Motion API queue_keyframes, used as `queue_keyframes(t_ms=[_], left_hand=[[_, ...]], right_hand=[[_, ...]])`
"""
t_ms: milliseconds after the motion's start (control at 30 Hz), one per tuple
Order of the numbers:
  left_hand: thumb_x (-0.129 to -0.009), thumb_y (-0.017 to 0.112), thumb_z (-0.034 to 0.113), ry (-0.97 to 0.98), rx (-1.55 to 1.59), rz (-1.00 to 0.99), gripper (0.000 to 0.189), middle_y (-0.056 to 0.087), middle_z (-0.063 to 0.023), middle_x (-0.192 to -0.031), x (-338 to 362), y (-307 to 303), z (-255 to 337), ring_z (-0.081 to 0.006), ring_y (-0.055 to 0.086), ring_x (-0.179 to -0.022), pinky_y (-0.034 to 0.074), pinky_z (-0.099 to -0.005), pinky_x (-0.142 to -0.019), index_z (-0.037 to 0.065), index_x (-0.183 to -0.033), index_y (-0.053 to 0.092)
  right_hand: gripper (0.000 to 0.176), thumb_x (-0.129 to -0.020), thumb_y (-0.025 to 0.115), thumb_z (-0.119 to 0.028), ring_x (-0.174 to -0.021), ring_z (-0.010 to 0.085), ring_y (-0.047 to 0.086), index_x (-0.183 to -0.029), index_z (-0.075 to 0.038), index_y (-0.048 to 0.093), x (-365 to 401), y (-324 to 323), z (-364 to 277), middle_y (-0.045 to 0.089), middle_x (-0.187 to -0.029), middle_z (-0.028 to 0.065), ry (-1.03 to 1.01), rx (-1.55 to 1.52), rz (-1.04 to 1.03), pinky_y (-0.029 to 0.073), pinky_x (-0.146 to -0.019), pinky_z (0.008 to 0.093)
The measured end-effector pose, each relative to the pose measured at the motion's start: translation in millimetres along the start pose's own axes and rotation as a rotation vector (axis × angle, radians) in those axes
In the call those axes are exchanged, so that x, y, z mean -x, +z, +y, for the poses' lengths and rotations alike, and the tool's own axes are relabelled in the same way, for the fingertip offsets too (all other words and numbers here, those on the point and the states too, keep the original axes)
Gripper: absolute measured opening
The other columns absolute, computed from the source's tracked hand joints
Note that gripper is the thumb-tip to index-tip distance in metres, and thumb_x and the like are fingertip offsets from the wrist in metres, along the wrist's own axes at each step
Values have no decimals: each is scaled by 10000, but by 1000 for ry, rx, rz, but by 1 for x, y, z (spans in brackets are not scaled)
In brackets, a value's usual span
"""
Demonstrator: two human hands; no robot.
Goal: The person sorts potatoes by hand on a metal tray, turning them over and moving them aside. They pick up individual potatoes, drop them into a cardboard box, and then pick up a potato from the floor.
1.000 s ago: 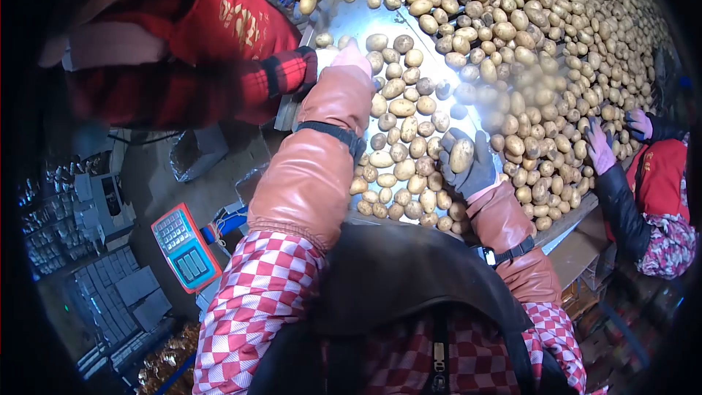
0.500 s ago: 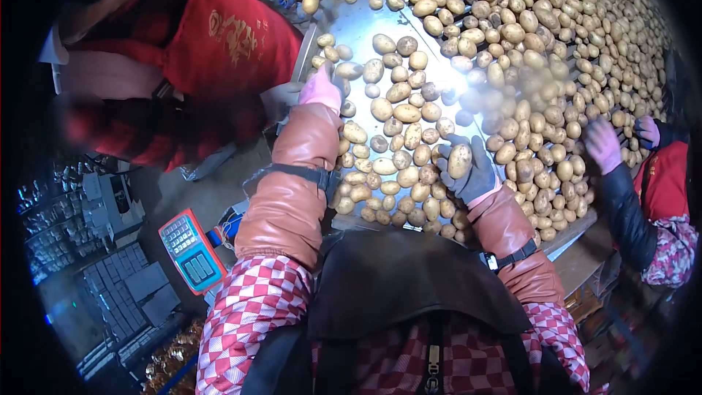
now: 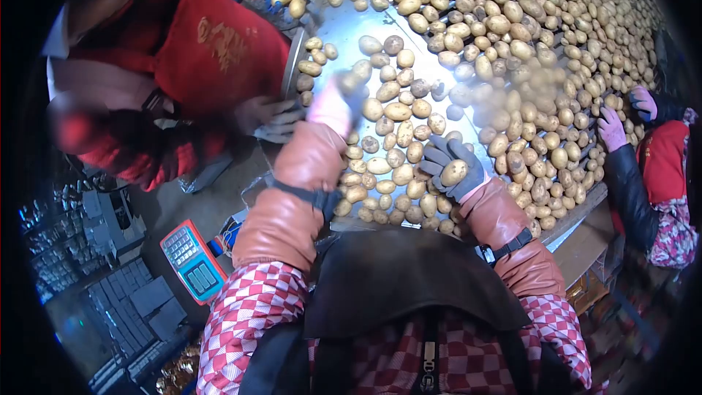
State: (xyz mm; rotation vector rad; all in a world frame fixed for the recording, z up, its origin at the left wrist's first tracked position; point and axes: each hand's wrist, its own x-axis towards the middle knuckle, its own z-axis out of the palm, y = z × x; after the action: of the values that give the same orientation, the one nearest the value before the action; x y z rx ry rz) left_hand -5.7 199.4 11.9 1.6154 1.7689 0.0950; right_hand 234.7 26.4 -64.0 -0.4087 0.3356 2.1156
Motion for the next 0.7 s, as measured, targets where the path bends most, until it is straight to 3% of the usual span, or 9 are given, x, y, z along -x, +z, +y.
queue_keyframes(t_ms=[167,233,300,333,433,467,567,633,700], left_hand=[[-925,606,496,317,338,-204,623,650,-202,-1248,35,64,-12,-392,595,-1202,448,-435,-1048,76,-1378,532],[-922,616,487,350,601,-180,627,617,-196,-1316,31,81,-23,-384,552,-1269,419,-437,-1085,79,-1389,527],[-935,642,361,692,-200,49,518,519,-198,-1423,43,92,-33,-375,464,-1345,383,-459,-1109,136,-1388,530],[-906,666,348,692,-298,-170,534,433,-181,-1499,52,83,-34,-391,376,-1403,360,-478,-1128,146,-1383,537],[-901,665,237,540,-55,-85,393,622,-170,-1298,81,73,-50,-335,539,-1287,420,-393,-1096,126,-1277,636],[-915,645,171,636,12,22,354,643,-167,-1263,79,80,-77,-331,575,-1243,441,-393,-1077,116,-1265,648],[-897,660,70,784,9,176,342,668,-157,-1212,105,68,-101,-329,619,-1169,472,-407,-1020,93,-1239,661],[-918,662,64,708,24,335,299,677,-140,-1156,89,68,-130,-301,630,-1128,479,-403,-987,65,-1218,665],[-935,673,177,247,567,402,460,645,-157,-1142,93,75,-145,-269,645,-1040,508,-379,-933,0,-1338,538]], right_hand=[[495,-996,601,-152,-1196,257,601,-1458,-71,442,-5,48,20,606,-1319,142,-492,1560,255,486,-1044,391],[566,-932,674,-69,-1195,251,599,-1449,-48,445,-5,49,18,618,-1305,123,-587,1553,234,482,-1049,367],[483,-1003,577,-162,-1247,252,560,-1443,-20,437,4,56,12,601,-1321,135,-497,2165,321,461,-1070,390],[488,-1039,478,-309,-1315,274,498,-1437,-30,443,-5,15,8,559,-1379,161,-612,1420,123,429,-1094,416],[496,-1040,426,-358,-1384,309,424,-1429,-52,449,-1,1,6,489,-1457,201,-600,1142,99,412,-1100,447],[525,-1027,456,-384,-1330,341,488,-1424,-41,451,7,9,6,504,-1442,211,-442,454,-141,495,-993,450],[393,-956,649,-245,-1119,219,618,-1265,-25,547,31,11,9,624,-1282,122,-552,491,-11,542,-866,342],[451,-969,546,-416,-864,290,655,-1229,-48,575,53,2,2,640,-1134,162,-349,64,144,539,-558,347],[407,-956,577,-398,-772,231,623,-1192,-67,575,99,-21,0,632,-1056,122,-447,102,102,517,-525,305]])
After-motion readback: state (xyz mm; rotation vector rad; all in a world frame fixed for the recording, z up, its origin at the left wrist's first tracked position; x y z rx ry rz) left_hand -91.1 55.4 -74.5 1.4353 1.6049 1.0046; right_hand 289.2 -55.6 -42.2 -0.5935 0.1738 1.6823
